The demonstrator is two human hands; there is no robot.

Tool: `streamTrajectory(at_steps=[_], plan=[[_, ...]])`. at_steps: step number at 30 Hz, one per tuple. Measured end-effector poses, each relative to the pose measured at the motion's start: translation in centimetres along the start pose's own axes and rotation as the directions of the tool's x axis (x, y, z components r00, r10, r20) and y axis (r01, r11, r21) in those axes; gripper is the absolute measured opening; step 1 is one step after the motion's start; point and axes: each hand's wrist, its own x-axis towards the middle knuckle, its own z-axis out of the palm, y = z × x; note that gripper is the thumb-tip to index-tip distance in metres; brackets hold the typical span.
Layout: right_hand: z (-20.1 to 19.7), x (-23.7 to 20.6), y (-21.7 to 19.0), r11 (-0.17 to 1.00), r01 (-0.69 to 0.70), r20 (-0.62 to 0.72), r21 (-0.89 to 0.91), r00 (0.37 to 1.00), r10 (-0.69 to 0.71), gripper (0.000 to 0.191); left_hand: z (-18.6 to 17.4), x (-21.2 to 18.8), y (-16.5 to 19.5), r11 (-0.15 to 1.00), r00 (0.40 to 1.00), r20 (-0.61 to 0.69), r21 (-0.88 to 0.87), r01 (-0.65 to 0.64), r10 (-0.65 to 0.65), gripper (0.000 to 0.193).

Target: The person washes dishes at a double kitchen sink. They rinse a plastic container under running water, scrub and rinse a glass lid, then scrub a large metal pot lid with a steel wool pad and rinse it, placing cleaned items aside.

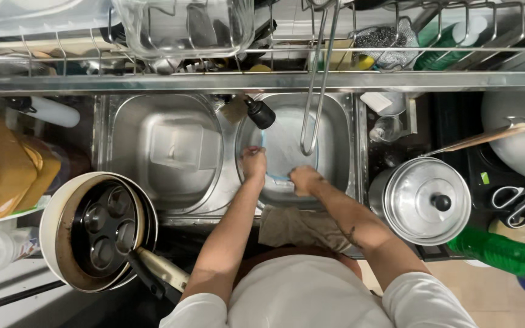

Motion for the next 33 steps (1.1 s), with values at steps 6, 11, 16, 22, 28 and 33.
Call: streamTrajectory(at_steps=[6,11,16,22,28,33], plan=[[-5.0,-1.6,-0.5,0.967,0.090,-0.281,0.238,0.959,-0.020,0.052,1.2,-2.6,-0.5,0.994,0.991,-0.119,-0.104,0.046,-0.059,0.052],[-6.9,-2.0,-1.6,0.917,0.065,-0.451,0.393,0.883,0.130,0.044,1.8,-4.6,-0.7,0.934,0.977,0.057,-0.310,-0.177,0.204,0.062],[-6.6,-2.4,-1.3,0.782,0.236,-0.683,0.577,0.665,0.304,0.035,3.0,-5.7,1.4,0.853,0.886,0.188,-0.411,-0.320,0.423,0.063],[-4.7,-4.5,-0.3,0.340,0.442,-0.544,0.830,0.509,0.667,0.032,4.5,-8.2,4.8,0.706,0.669,0.236,-0.319,-0.632,0.705,0.044],[-3.5,-8.4,1.4,-0.180,0.625,-0.309,0.760,0.590,0.745,0.036,5.1,-8.3,6.8,0.793,0.679,0.415,-0.244,-0.558,0.606,0.072],[-4.1,-11.3,3.0,-0.324,0.673,-0.263,0.664,0.617,0.742,0.038,4.1,-2.3,6.1,0.903,0.862,0.328,0.057,-0.427,0.387,0.068]])
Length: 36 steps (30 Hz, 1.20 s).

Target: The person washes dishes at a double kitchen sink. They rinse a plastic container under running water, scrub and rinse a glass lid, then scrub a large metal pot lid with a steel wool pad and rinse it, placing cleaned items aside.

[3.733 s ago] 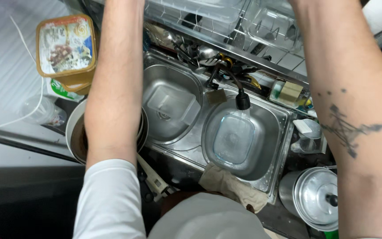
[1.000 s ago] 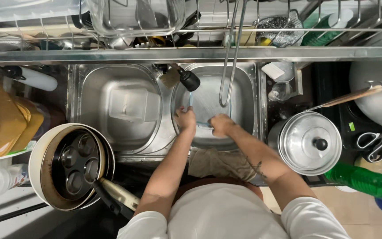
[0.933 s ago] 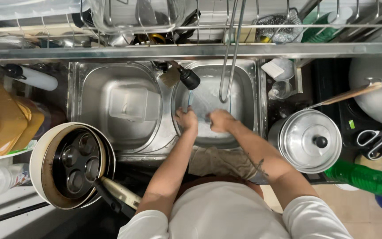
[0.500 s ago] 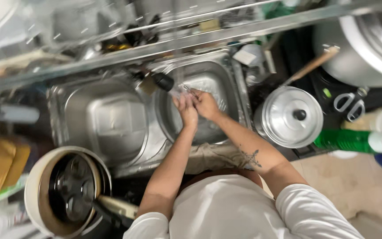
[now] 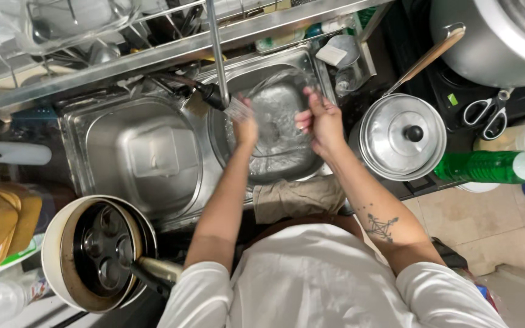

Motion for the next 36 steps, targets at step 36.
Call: streamTrajectory(at_steps=[36], plan=[[0.3,2.3,-1.2,0.976,-0.208,-0.027,-0.070,0.978,0.206,0.041,-9.7,-0.2,-3.7,0.569,0.752,0.486,-0.495,0.657,-0.446,0.026]])
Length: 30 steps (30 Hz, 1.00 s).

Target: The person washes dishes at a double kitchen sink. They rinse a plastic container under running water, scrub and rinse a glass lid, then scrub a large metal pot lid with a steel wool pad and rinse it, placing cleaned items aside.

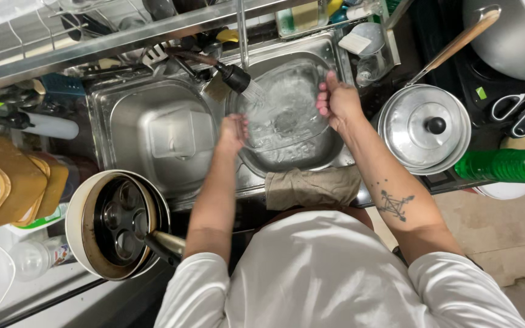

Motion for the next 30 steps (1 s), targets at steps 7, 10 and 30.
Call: streamTrajectory(at_steps=[7,10,30], plan=[[3.9,-5.9,-1.3,0.928,0.318,-0.062,-0.193,0.940,-0.335,0.042,7.1,0.4,-5.0,0.938,0.910,-0.266,-0.052,-0.342,0.317,0.040],[4.8,-8.2,-0.8,0.866,0.372,0.004,-0.335,0.919,-0.393,0.041,8.6,1.2,-5.0,0.913,0.880,-0.314,-0.082,-0.400,0.357,0.050],[4.5,-11.3,2.1,0.088,0.707,0.712,-0.702,0.700,0.052,0.045,3.1,-4.3,-0.4,0.990,0.897,0.442,-0.121,0.078,-0.017,0.089]])
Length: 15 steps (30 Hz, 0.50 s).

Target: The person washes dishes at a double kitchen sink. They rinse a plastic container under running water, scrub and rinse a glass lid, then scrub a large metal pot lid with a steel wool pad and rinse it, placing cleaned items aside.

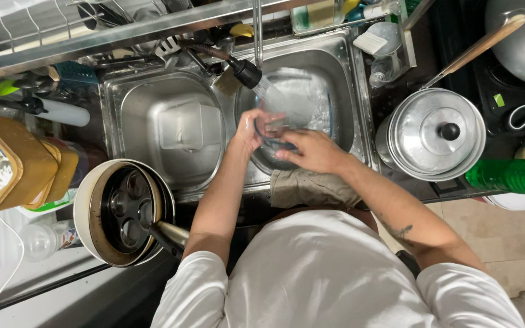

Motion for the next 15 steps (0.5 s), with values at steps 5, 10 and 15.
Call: streamTrajectory(at_steps=[5,10,15], plan=[[0.7,4.6,4.6,0.957,-0.265,0.226,-0.115,0.932,0.285,0.073,-0.6,0.6,-3.3,0.968,0.969,0.000,0.030,-0.249,0.249,0.109],[2.1,9.9,6.7,0.903,-0.353,-0.530,-0.246,0.828,0.180,0.077,-0.7,2.9,-5.7,0.945,0.953,-0.021,0.135,-0.298,0.304,0.111],[3.1,11.1,4.9,0.975,0.104,-0.462,-0.196,0.867,-0.185,0.065,-1.2,2.7,-5.5,0.896,0.908,0.117,0.149,-0.417,0.403,0.107]])
